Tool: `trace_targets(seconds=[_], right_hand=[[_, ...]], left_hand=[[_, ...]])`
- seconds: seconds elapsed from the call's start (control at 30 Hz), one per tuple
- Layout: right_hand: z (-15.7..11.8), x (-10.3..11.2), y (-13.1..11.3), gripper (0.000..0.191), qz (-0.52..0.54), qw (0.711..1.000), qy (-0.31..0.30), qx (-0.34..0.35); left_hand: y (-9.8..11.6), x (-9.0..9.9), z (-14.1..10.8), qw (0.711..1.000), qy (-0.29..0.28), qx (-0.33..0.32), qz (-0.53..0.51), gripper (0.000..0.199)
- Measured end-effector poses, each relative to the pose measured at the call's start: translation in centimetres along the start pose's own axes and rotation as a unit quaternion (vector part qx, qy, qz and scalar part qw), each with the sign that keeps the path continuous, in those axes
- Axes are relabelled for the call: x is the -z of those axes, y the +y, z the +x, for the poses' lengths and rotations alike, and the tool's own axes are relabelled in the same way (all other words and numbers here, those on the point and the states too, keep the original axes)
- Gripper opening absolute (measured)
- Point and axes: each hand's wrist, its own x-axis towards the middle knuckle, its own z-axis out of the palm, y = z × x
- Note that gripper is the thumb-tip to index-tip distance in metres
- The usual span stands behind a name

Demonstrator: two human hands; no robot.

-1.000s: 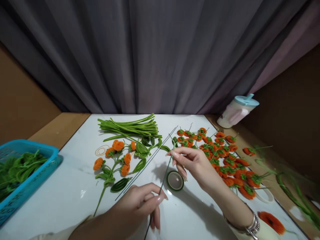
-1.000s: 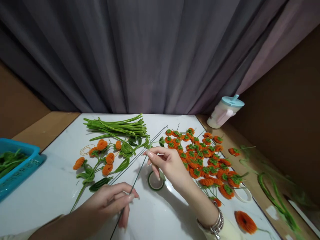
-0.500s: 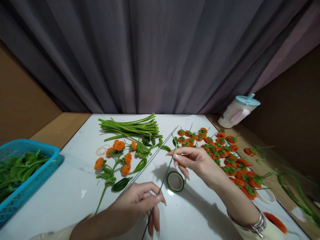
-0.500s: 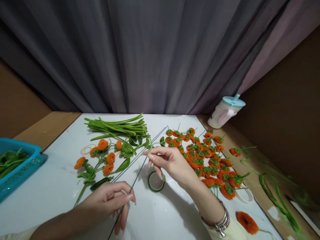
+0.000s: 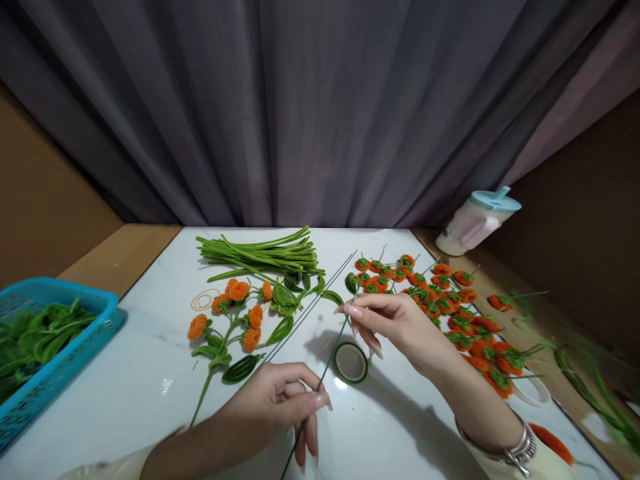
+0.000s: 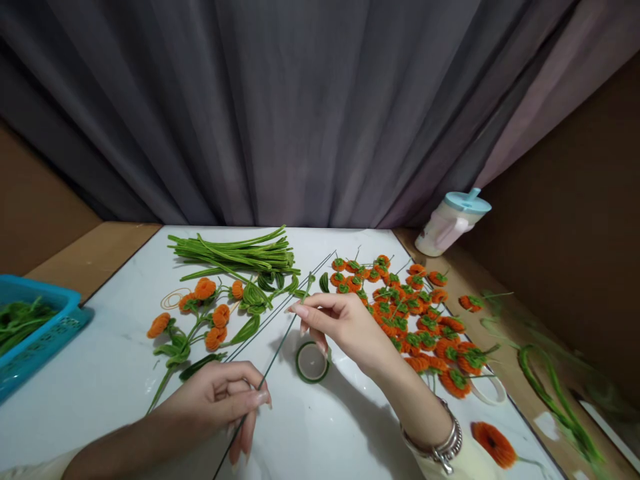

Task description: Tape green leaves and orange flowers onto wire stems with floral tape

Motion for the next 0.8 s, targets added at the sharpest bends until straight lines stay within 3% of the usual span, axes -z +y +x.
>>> trace_targets(seconds=[0.8], right_hand=[[-0.25, 0.49, -0.18, 0.028, -0.013, 1.0, -0.02, 0.008]], left_hand=[[0.15, -0.44, 0.1, 1.0, 0.016, 0.006, 0.02, 0.028]])
